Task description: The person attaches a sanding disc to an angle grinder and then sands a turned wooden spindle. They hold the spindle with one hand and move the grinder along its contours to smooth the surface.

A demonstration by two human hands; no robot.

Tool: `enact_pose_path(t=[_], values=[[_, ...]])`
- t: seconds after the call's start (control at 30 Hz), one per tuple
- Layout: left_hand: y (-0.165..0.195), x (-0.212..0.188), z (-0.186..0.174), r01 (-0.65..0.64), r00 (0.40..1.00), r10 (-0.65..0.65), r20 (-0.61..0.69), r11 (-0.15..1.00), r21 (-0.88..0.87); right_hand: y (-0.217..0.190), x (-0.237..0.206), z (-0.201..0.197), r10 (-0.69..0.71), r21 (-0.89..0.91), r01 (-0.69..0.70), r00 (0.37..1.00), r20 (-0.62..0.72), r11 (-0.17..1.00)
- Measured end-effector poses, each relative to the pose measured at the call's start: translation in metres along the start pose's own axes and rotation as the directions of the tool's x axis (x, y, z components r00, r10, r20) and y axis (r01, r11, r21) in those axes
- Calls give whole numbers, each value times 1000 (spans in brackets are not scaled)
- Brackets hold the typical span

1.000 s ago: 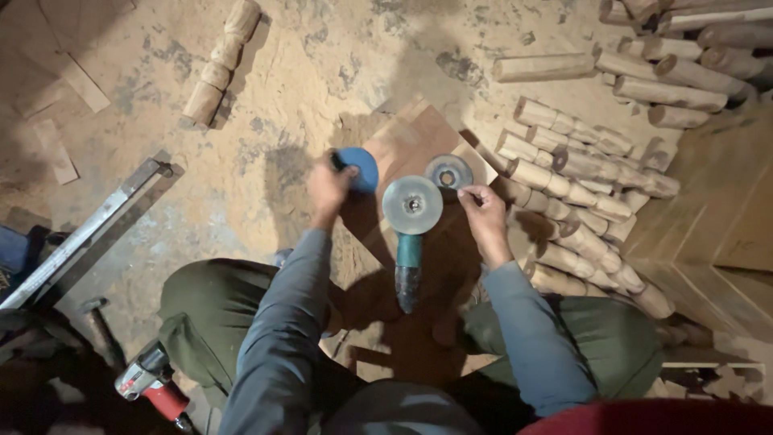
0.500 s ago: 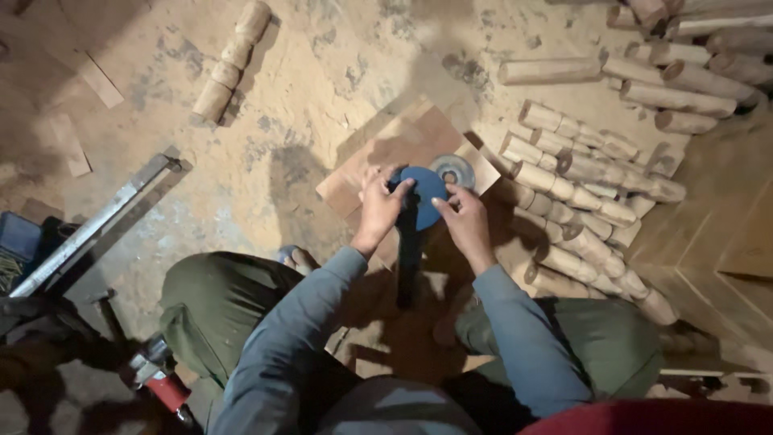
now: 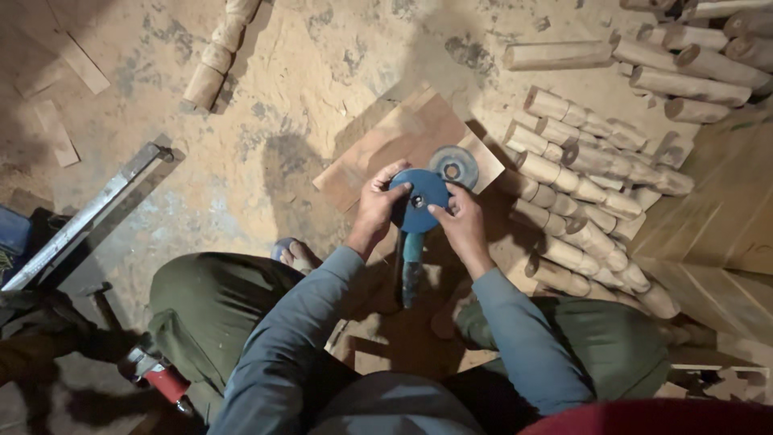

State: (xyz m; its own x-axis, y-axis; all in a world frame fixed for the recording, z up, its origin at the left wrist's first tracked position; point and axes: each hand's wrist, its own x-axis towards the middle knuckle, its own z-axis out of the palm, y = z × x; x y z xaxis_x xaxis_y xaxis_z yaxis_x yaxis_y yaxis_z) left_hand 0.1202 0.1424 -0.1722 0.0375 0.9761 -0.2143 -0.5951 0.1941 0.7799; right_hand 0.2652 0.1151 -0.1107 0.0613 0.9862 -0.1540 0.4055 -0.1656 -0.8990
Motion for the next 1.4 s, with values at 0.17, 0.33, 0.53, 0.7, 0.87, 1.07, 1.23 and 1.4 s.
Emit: enact_pose_path(t=[0.17,0.33,0.53,0.7,0.87,1.07,1.23,1.4], values=[[2,0,2,31,999,-30,-21,999,23,1,4,2,138,85,-140,990,30,987],[3,-2,4,29,1000,-30,0,991,132,10,13,-16,276,58,-272,958,-79,961],[-1,3,0,-4,999,-3,37,978,207,10,18,-33,-82,-121,111,972,218,986],[-3,4,-4,-43,999,36,38,982,183,-8,6,8,-387,-378,411,911,142,829],[-1,4,-7,-62,998,57,31,981,183,-10,-3,25,-535,-442,555,825,183,705],[2,2,-11,-46,998,39,43,980,193,-2,3,24,-548,-461,556,820,167,692],[-3,4,-11,-32,999,27,27,980,196,-1,8,19,-504,-470,545,834,223,694],[-3,1,-14,-26,1000,23,20,982,186,1,6,18,-486,-454,513,854,185,728]])
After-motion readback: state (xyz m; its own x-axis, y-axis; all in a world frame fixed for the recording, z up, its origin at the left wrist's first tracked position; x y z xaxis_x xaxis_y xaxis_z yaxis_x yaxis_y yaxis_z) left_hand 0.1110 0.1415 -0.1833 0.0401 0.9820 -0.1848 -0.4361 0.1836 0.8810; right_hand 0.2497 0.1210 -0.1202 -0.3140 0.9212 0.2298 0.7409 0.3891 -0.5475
